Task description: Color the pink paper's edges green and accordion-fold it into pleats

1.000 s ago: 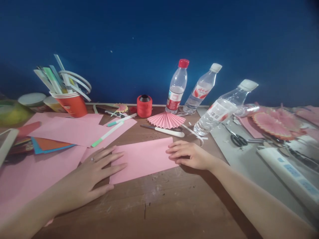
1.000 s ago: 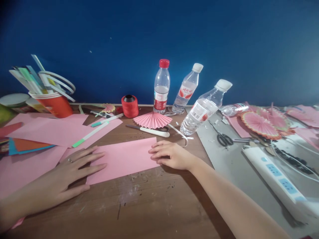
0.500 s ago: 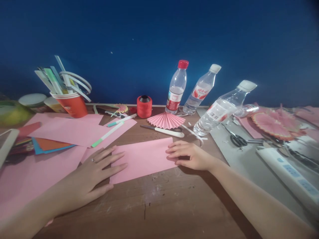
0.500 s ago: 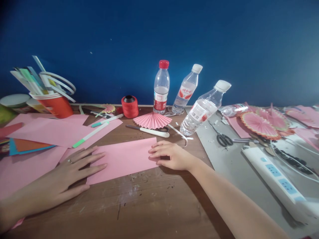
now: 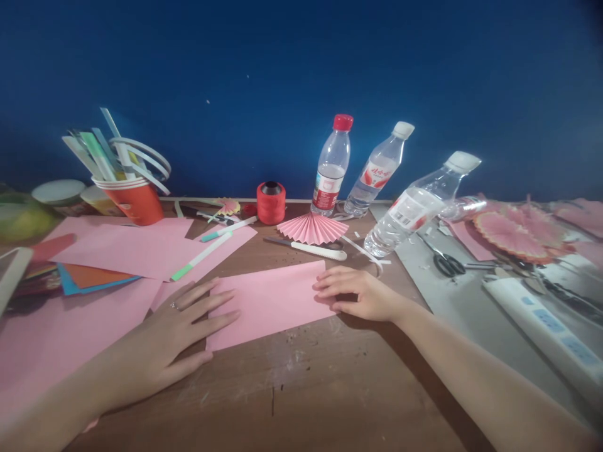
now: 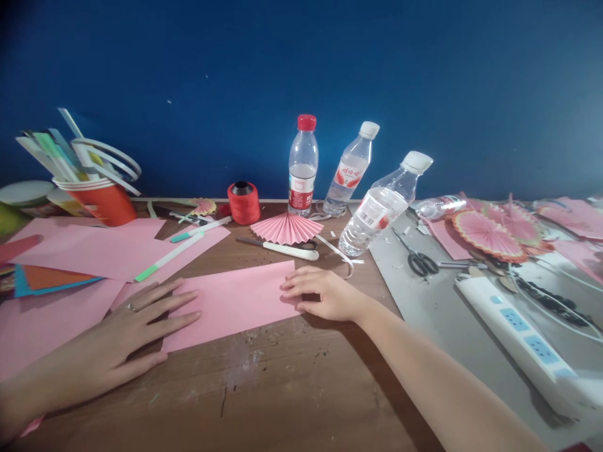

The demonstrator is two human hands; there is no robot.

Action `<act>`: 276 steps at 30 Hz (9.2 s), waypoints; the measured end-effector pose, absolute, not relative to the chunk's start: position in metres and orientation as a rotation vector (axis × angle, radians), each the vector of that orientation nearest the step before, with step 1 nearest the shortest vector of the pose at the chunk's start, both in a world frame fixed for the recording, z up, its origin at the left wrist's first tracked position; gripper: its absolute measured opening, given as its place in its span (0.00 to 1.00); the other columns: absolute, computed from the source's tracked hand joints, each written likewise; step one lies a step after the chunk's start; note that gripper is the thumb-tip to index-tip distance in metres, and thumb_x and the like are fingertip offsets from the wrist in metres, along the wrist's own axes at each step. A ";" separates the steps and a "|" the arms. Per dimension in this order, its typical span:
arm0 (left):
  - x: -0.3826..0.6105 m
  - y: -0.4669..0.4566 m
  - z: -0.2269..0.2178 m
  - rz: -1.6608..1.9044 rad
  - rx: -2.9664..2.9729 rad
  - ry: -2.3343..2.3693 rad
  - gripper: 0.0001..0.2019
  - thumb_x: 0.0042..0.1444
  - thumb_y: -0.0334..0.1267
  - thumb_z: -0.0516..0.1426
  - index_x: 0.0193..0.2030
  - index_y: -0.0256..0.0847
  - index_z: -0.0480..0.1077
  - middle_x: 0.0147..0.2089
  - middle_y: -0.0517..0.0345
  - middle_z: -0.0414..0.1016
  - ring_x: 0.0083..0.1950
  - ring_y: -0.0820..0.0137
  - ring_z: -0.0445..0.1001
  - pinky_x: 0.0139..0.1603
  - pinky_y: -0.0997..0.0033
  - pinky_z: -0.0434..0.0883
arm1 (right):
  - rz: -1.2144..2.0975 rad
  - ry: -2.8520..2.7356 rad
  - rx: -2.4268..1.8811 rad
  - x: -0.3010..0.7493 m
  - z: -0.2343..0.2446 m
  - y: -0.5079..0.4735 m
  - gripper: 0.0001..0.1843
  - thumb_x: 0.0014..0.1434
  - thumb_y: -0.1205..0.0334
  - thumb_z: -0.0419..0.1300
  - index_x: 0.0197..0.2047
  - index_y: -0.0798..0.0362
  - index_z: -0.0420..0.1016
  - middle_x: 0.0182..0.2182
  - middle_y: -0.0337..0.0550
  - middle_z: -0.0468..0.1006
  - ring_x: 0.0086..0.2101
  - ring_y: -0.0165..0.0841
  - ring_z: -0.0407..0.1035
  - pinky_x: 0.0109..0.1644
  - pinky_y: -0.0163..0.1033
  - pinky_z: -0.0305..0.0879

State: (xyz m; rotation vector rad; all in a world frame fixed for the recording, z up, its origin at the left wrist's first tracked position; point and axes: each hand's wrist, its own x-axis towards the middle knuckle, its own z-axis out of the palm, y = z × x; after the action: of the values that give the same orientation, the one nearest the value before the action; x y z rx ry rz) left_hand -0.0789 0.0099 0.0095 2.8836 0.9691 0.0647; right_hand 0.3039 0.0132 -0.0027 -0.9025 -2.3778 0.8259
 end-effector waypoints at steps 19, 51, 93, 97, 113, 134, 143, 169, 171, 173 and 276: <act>-0.083 0.013 0.008 0.013 2.903 0.937 0.29 0.58 0.44 0.53 0.65 0.63 0.49 0.69 0.70 0.49 0.68 0.54 0.49 0.66 0.54 0.51 | 0.826 -2.365 -0.883 0.304 -0.001 0.013 0.19 0.55 0.69 0.62 0.50 0.47 0.75 0.47 0.43 0.77 0.53 0.36 0.65 0.57 0.47 0.62; -0.089 0.014 0.002 -0.088 2.907 0.942 0.29 0.61 0.46 0.50 0.66 0.62 0.44 0.71 0.70 0.43 0.70 0.54 0.42 0.66 0.50 0.49 | 0.871 -2.346 -0.893 0.304 -0.002 0.016 0.18 0.55 0.68 0.62 0.50 0.45 0.75 0.47 0.42 0.78 0.53 0.36 0.65 0.57 0.48 0.63; -0.064 0.004 0.009 -0.010 2.719 1.114 0.24 0.64 0.42 0.47 0.66 0.53 0.49 0.71 0.61 0.41 0.71 0.58 0.37 0.67 0.50 0.44 | 0.745 -2.500 -0.958 0.309 -0.012 0.011 0.08 0.55 0.61 0.62 0.40 0.46 0.80 0.51 0.46 0.75 0.53 0.43 0.66 0.57 0.51 0.63; -0.063 0.001 0.016 0.036 2.661 1.150 0.24 0.63 0.40 0.48 0.65 0.56 0.51 0.71 0.59 0.41 0.69 0.57 0.44 0.64 0.50 0.51 | 0.745 -2.486 -0.923 0.309 -0.012 0.011 0.09 0.56 0.61 0.62 0.40 0.46 0.81 0.50 0.46 0.75 0.52 0.44 0.67 0.57 0.52 0.63; -0.045 -0.006 0.016 0.150 2.520 1.285 0.28 0.55 0.46 0.57 0.62 0.50 0.54 0.60 0.54 0.59 0.60 0.55 0.56 0.58 0.52 0.57 | 0.774 -2.490 -0.891 0.306 -0.007 0.008 0.08 0.57 0.62 0.60 0.39 0.47 0.81 0.49 0.44 0.77 0.54 0.43 0.66 0.56 0.50 0.65; -0.045 -0.005 0.017 0.123 2.517 1.272 0.29 0.57 0.43 0.56 0.64 0.51 0.52 0.59 0.55 0.59 0.59 0.57 0.57 0.57 0.54 0.58 | 0.764 -2.500 -0.900 0.306 -0.009 0.009 0.09 0.57 0.63 0.60 0.39 0.46 0.81 0.49 0.44 0.77 0.54 0.43 0.66 0.56 0.49 0.65; -0.047 -0.005 0.007 0.041 2.930 1.056 0.23 0.63 0.44 0.49 0.65 0.53 0.52 0.70 0.58 0.47 0.70 0.57 0.42 0.67 0.51 0.42 | 0.757 -2.509 -0.904 0.306 -0.008 0.009 0.09 0.57 0.63 0.59 0.39 0.47 0.81 0.49 0.44 0.77 0.54 0.43 0.65 0.56 0.49 0.65; -0.055 0.002 0.014 -0.234 2.807 0.762 0.27 0.65 0.49 0.43 0.68 0.57 0.37 0.72 0.63 0.34 0.71 0.61 0.34 0.68 0.51 0.36 | 0.763 -2.506 -0.899 0.306 -0.008 0.009 0.09 0.57 0.62 0.60 0.40 0.47 0.81 0.49 0.44 0.77 0.54 0.41 0.65 0.57 0.49 0.65; -0.056 0.003 0.016 -0.232 2.783 0.756 0.27 0.65 0.51 0.42 0.68 0.57 0.37 0.72 0.62 0.32 0.71 0.59 0.34 0.68 0.50 0.37 | 0.760 -2.501 -0.896 0.306 -0.008 0.009 0.09 0.57 0.62 0.60 0.40 0.47 0.81 0.48 0.44 0.77 0.54 0.41 0.66 0.56 0.49 0.65; -0.056 0.004 0.017 -0.222 2.759 0.760 0.27 0.65 0.52 0.42 0.68 0.58 0.38 0.72 0.61 0.30 0.71 0.58 0.33 0.68 0.50 0.37 | 0.751 -2.497 -0.894 0.305 -0.008 0.009 0.09 0.57 0.62 0.60 0.40 0.47 0.81 0.48 0.44 0.77 0.54 0.41 0.66 0.55 0.48 0.66; -0.014 0.041 0.033 -0.059 2.659 1.381 0.19 0.53 0.42 0.60 0.50 0.39 0.67 0.50 0.50 0.71 0.49 0.60 0.71 0.48 0.58 0.68 | 0.262 -2.655 -1.585 0.227 0.030 0.047 0.17 0.48 0.60 0.64 0.42 0.55 0.74 0.42 0.55 0.76 0.42 0.46 0.70 0.42 0.45 0.63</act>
State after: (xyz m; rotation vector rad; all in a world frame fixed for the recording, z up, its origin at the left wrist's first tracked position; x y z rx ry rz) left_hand -0.0136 0.0407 0.0329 2.6590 1.3809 -0.0594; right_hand 0.2266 0.0473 0.0302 -1.5851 -2.6553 0.2621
